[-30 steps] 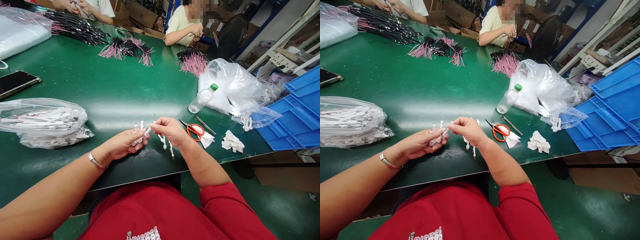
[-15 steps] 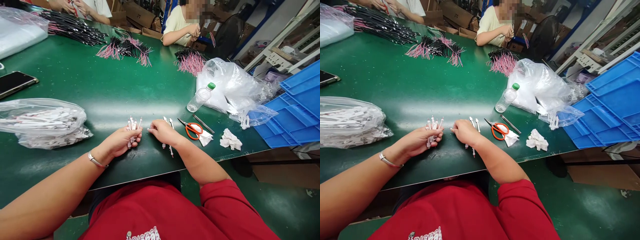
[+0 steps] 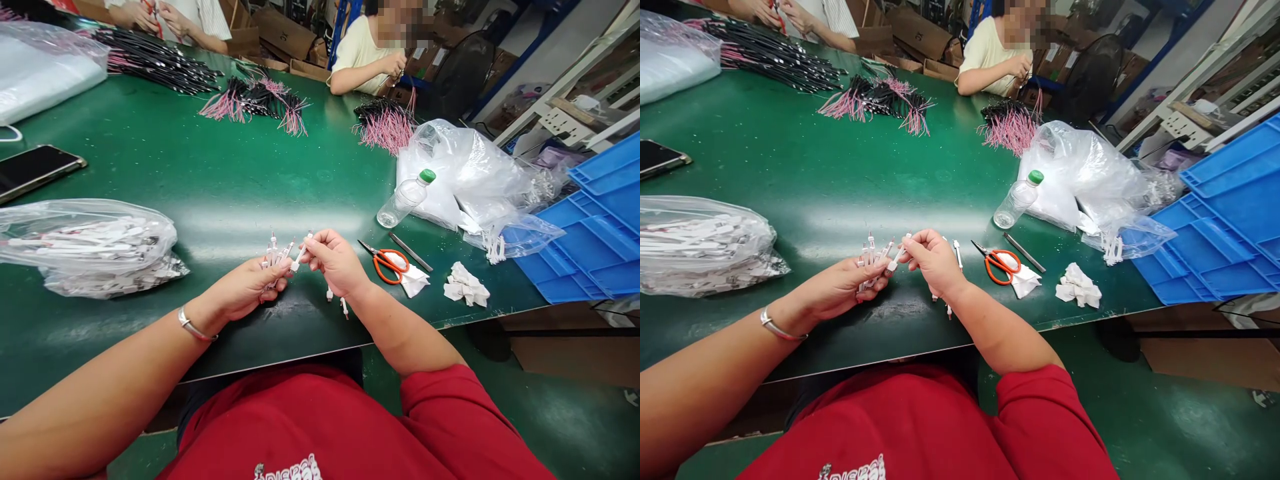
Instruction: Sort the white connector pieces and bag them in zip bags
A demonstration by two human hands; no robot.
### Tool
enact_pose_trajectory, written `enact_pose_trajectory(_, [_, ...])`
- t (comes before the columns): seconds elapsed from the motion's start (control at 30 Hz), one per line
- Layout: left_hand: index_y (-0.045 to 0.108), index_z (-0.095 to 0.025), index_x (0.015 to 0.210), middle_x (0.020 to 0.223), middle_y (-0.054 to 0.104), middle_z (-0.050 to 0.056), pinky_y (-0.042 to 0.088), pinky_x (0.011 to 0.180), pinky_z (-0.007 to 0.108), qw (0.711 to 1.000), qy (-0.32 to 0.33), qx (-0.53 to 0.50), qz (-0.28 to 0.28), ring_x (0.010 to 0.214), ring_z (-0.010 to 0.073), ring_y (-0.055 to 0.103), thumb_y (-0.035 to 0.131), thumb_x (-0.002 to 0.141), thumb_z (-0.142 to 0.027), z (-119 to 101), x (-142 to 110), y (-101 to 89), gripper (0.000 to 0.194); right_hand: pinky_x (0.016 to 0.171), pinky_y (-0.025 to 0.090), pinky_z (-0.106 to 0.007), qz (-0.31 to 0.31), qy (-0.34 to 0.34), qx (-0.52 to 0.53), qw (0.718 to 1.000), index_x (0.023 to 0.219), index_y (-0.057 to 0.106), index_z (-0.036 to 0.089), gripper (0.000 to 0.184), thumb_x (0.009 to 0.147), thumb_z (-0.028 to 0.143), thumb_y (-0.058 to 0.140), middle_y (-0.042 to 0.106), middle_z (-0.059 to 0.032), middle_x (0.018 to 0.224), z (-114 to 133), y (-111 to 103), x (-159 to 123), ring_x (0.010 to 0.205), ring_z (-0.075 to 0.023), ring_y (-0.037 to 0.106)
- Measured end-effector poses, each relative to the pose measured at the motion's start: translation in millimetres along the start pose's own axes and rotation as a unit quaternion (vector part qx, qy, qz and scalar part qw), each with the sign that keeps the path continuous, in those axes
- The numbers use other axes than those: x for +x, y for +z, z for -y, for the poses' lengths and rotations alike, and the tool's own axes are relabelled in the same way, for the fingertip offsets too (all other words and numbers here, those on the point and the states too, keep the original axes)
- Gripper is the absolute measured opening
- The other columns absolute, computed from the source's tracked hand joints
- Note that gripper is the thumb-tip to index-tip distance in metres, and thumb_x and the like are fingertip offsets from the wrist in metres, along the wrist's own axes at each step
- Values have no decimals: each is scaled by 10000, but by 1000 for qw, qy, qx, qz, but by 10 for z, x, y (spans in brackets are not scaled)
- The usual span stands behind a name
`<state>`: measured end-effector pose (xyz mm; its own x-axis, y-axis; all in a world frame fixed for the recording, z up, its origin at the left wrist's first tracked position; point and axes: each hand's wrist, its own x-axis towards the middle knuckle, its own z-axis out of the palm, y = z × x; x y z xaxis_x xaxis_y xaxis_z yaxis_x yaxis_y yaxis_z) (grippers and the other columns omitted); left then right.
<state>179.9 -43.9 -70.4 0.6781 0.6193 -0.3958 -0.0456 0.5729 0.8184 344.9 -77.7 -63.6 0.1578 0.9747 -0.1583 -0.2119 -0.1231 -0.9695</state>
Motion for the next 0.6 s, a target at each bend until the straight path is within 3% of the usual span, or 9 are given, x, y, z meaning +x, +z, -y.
enact_pose_trajectory(0.2, [636,-118,823,684,531,6,227,366,132,999,-19,-11,32,483,36,380,736,724,-309,-14,-21,26,237,446,345,-178,48,-13,13,999,822,465,200,407,634,406,761,633,21,787,77,-25,-29,583,-67,560])
enact_pose_trajectory(0.3, [649,-108,795,668,528,13,235,357,135,997,-35,-34,65,482,42,400,728,729,-339,-20,-33,29,253,433,314,-181,59,-27,-1,998,968,445,231,530,595,368,795,577,70,704,98,-21,-46,559,-71,530])
enact_pose_trajectory(0.4, [667,-117,874,727,570,37,252,347,137,995,-31,-37,88,504,60,455,722,730,-386,-12,-37,40,309,494,363,-198,57,-45,-38,997,1022,430,234,539,630,367,775,518,95,640,95,-19,-39,548,-73,501])
enact_pose_trajectory(0.53, [643,-123,861,639,564,18,247,325,127,997,-33,-25,60,443,57,450,695,756,-327,2,-19,43,236,638,417,-245,46,-85,-202,975,978,490,206,366,730,370,704,556,46,719,193,-147,5,668,-104,535])
enact_pose_trajectory(0.6, [623,-121,869,598,567,17,251,310,129,999,-35,-26,24,416,69,460,637,782,-249,-5,-10,37,155,682,407,-272,31,-86,-368,925,867,554,177,191,797,328,648,578,4,749,283,-281,-2,711,-127,529])
